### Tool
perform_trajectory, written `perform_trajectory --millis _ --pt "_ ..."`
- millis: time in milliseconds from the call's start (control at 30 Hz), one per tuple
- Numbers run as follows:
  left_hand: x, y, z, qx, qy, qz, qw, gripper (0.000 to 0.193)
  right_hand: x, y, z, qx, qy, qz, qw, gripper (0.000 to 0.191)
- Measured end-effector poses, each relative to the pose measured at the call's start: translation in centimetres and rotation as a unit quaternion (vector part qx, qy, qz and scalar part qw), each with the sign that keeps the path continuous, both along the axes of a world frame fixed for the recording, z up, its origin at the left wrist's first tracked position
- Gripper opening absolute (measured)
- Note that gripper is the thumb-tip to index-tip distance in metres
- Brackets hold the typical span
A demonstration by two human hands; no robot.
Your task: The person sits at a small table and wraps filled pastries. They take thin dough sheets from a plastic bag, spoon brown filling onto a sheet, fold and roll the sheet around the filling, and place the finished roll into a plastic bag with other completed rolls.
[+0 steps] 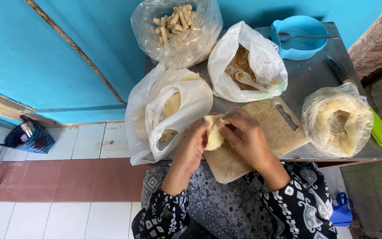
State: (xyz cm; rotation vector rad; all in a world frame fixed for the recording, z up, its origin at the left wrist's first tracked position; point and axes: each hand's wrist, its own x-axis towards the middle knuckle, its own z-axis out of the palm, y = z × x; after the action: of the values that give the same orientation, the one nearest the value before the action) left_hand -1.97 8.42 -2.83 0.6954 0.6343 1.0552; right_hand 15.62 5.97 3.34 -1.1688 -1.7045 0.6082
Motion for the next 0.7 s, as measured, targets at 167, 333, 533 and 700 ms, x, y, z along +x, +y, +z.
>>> perform_trajectory --millis 167,333,533,700 --pt "-0.2 0.5 0.4 0.085 0.112 0.114 0.983 0.034 1.4 -1.1 0.8 0.139 -0.082 0.08 0.984 0.021" --pt "-2.0 1.4 2.9 0.246 0.547 0.241 0.763 0.027 3.9 -3.0 1.0 -0.042 0.139 0.162 0.976 0.025" --pt "-0.3 -1.5 5.4 0.448 0.577 0.326 0.6 0.035 6.2 -3.4 0.3 -0.19 0.132 0.126 0.965 0.021" --pt "2.1 -4.0 4.7 0.372 0.366 0.056 0.851 0.039 5.7 -2.8 0.0 -0.254 0.203 0.096 0.941 0.028"
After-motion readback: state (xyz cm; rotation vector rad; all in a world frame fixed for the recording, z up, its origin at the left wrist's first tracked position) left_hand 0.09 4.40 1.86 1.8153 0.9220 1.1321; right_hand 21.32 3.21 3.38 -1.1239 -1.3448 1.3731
